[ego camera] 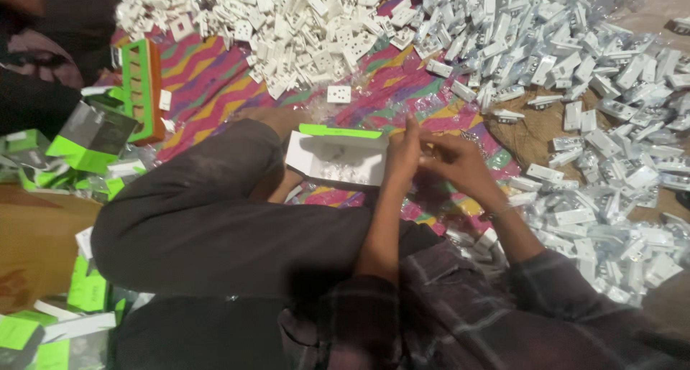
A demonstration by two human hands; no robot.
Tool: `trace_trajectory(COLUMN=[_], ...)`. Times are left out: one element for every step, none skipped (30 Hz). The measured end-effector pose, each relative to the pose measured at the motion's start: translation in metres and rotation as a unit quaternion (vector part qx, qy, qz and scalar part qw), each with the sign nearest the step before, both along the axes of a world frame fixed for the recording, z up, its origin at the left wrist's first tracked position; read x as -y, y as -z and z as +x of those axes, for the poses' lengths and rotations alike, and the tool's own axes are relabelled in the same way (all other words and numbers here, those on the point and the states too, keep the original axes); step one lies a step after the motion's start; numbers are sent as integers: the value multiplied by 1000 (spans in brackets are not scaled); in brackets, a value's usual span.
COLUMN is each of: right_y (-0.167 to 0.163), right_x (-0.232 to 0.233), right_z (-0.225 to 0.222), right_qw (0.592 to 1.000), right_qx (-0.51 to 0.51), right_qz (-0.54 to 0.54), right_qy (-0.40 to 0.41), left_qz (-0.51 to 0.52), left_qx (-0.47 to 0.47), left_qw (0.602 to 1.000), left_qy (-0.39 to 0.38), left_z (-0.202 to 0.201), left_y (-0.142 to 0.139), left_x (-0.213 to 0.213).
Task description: The person sits on a colorful mat and repeatedly picks small metallic components from a pile, places them into a white box with green trim, and then transfers them into small plastic bags. The person handles the components one by one, organizing them into packaging materials.
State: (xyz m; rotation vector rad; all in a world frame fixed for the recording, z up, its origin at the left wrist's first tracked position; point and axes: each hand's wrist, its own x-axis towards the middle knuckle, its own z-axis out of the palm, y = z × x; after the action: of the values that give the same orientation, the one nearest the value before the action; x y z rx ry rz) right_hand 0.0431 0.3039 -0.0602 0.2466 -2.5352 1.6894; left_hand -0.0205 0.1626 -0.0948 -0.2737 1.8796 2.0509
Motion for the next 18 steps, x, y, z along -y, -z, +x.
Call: trace_trajectory(right_y=[-2, -3, -3, -2, 0, 2, 4, 6, 8, 9, 10, 11, 12, 13, 13, 14, 14, 14], right_x=[5, 7, 10, 11, 11, 10, 9, 8, 7, 6, 3, 0, -3, -6, -9, -11, -14, -17], right_z=[-2, -4, -4, -4, -3, -1, 0, 1, 2, 3, 3, 3, 1, 0, -2, -4, -6, -8], right_qw=[998, 997, 996, 995, 996, 996, 994, 998, 990, 971, 960, 947, 932, 924, 915, 905, 907, 909], right_qx=[-51, -43, -34, -23, -50, -77, -104, -37, 30, 99, 130, 160, 190, 187, 185, 182, 182, 181], right_qz=[47, 60, 75, 89, 71, 53, 35, -44, -123, -200, -223, -247, -269, -295, -320, -345, -343, -341], right_qy=[-9, -14, -19, -25, -17, -9, 0, 28, 56, 83, 107, 130, 151, 157, 162, 168, 163, 158], left_qz=[-37, -72, -106, -102, -99, -96, -58, -19, 21, 45, 69, 93, 99, 104, 110, 108, 106, 104], left_qx=[-25, -51, -75, -78, -80, -83, -39, 4, 48, 36, 24, 12, 22, 34, 45, 33, 19, 5], left_qw=[999, 996, 991, 992, 992, 992, 998, 1000, 998, 998, 997, 995, 994, 992, 990, 990, 990, 989], left_qy=[-2, -5, -9, -6, -3, 0, 7, 15, 22, 27, 32, 36, 48, 60, 72, 82, 92, 102], left_z=[2, 2, 3, 4, 5, 6, 6, 7, 7, 8, 9, 9, 9, 8, 8, 8, 8, 8], left_y=[0, 0, 0, 0, 0, -1, -2, -4, -6, -8, -11, -13, -16, -17, -18, -18, -18, -17], left_x=[1, 1, 0, -1, -1, -2, -2, -3, -4, -4, -4, -3, -4, -4, -4, -5, -6, -7])
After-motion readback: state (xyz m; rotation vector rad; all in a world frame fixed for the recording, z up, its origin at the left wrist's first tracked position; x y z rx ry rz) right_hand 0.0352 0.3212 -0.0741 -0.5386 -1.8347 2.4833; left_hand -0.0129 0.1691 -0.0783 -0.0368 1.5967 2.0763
